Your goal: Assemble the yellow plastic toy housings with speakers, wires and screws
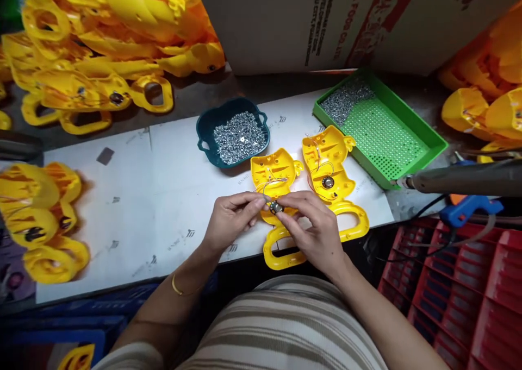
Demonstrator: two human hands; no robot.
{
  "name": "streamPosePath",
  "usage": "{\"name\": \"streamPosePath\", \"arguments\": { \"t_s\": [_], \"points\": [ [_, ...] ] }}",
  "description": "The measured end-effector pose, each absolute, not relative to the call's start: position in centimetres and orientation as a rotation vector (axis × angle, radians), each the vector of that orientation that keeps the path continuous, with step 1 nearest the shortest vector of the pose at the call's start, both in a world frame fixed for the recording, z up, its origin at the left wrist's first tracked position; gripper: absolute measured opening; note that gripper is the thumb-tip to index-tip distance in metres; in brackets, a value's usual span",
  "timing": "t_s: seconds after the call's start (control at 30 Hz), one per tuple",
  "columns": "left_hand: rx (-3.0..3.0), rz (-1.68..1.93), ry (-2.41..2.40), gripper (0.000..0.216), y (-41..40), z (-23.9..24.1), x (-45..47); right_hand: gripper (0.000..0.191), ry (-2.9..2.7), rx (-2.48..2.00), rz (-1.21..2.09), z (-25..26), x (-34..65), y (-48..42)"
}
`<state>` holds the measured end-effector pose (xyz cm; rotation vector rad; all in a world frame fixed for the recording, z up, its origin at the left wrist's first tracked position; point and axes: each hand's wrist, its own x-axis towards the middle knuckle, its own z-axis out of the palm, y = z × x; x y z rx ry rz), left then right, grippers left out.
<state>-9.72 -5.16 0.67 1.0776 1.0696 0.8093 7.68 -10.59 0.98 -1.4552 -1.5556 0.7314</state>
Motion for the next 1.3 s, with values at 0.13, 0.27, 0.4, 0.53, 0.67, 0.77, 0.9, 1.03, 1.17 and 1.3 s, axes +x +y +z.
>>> {"name": "streamPosePath", "arguments": {
  "t_s": [0.13, 0.27, 0.4, 0.53, 0.67, 0.77, 0.9, 1.03, 1.17, 1.3],
  "points": [
    [1.344, 1.001, 1.215, 0.018, -4.8, 0.6, -10.2, 0.020, -1.680, -1.540, 0.670, 0.2, 8.2, -10.8],
    [1.599, 1.143, 1.332, 0.020, -4.1, 0.1, -10.8, 0.016, -1.828, -1.603, 0.507, -0.3, 7.5, -10.5],
    [1.728, 0.989, 1.302, 0.045, -4.0, -0.4, -11.1, 0.016, -1.886, -1.594, 0.396, 0.0, 7.0, -10.4],
    [1.704, 0.915, 1.328, 0.058, -4.5, -0.8, -11.0, 0.015, -1.948, -1.640, 0.415, 0.3, 7.1, -10.7],
    [1.702, 0.866, 1.327, 0.064, -4.7, -1.0, -10.8, 0.015, -1.992, -1.709, 0.366, -0.1, 7.0, -10.6],
    [1.692, 0.792, 1.298, 0.070, -4.8, -0.9, -10.7, 0.015, -2.002, -1.723, 0.302, -0.4, 6.8, -10.4],
    [1.659, 0.715, 1.294, 0.072, -4.9, -0.5, -10.5, 0.018, -2.013, -1.740, 0.275, -0.4, 6.7, -10.2],
    [1.656, 0.655, 1.253, 0.076, -5.0, -0.5, -10.4, 0.018, -2.021, -1.746, 0.283, -0.3, 6.7, -10.2],
    [1.661, 0.618, 1.236, 0.077, -5.1, -0.6, -10.3, 0.018, -2.014, -1.754, 0.290, -0.4, 6.5, -10.2],
    [1.710, 0.613, 1.219, 0.078, -5.2, -0.9, -10.2, 0.017, -2.030, -1.747, 0.268, -0.5, 6.5, -10.2]
  ]
}}
